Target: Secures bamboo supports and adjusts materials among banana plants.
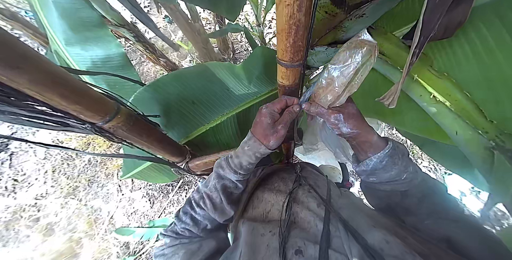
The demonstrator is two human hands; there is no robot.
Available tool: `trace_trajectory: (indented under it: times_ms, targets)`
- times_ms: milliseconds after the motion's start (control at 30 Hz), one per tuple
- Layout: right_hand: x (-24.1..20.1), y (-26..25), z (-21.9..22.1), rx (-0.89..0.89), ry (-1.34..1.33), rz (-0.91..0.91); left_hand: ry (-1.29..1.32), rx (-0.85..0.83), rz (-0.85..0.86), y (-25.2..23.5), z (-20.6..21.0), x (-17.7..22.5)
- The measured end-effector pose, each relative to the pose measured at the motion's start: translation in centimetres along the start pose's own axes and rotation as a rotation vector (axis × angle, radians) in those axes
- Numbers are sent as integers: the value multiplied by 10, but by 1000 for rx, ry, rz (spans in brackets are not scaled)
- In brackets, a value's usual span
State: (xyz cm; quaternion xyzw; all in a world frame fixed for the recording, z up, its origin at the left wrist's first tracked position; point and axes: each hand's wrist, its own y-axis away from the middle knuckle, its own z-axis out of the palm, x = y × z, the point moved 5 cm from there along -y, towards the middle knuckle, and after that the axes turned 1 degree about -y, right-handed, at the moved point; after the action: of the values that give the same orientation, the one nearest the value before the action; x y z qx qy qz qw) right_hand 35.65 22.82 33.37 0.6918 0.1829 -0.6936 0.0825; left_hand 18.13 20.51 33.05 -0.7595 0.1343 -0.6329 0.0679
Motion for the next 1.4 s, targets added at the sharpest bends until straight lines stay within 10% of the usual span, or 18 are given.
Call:
trace_trajectory:
  times_ms: [833,1300,1400]
  targets:
    - [-5,-8,6,-41,74,-93,327,24,-41,1,-4,0]
    - [-6,-3,8,-19,92,-17,-380,299,157,8,-13,7]
    - [-4,-10,14,-160,-164,-108,-29,379,120,-2,-31,8]
